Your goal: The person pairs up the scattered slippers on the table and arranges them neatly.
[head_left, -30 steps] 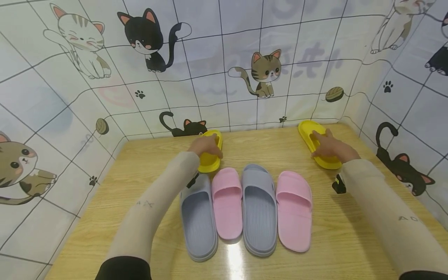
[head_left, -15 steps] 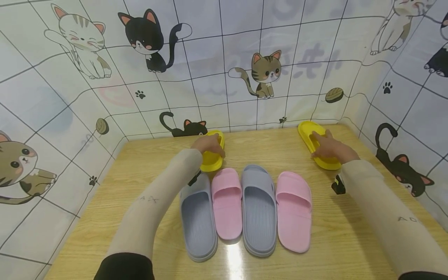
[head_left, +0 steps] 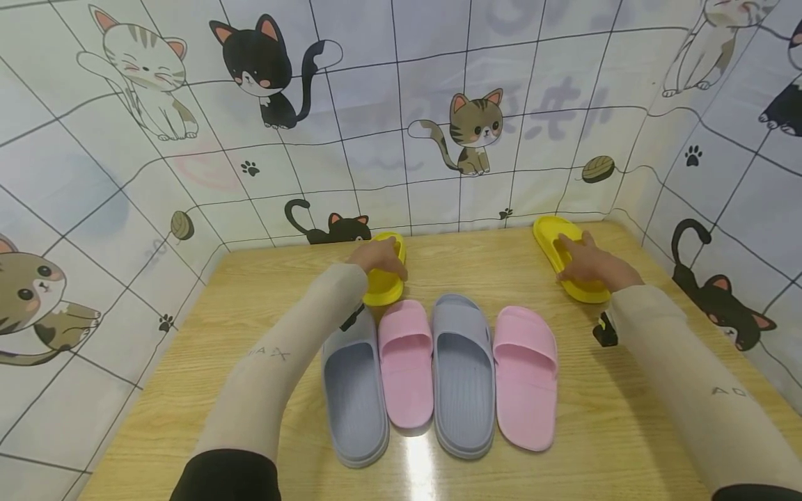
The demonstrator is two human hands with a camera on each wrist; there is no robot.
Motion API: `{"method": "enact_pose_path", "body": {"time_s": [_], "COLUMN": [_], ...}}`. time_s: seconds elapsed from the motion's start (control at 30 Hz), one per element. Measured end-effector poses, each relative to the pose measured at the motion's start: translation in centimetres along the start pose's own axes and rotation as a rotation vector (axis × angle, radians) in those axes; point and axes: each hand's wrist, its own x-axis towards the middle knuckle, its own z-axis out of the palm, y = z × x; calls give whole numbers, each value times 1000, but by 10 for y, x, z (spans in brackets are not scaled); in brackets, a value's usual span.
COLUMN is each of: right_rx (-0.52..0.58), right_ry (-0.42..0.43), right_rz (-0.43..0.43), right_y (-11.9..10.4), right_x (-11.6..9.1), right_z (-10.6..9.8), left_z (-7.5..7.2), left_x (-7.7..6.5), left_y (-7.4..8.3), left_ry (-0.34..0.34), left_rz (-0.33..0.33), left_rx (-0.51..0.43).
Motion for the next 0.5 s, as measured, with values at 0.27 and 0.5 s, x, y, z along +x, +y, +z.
{"method": "enact_pose_path", "body": {"time_s": [0.27,0.5], "right_rx": [-16,-19], "right_ry": [4,5], "right_rz": [-10,-16], "right_y": [3,5], "right_x": [5,7], "right_z": [-1,0], "left_z": [-2,-1], "left_x": [-4,-4], "left_y": [6,10], "left_ry": [-23,-33], "left_rz": [3,16], "left_rx": [11,0]}}
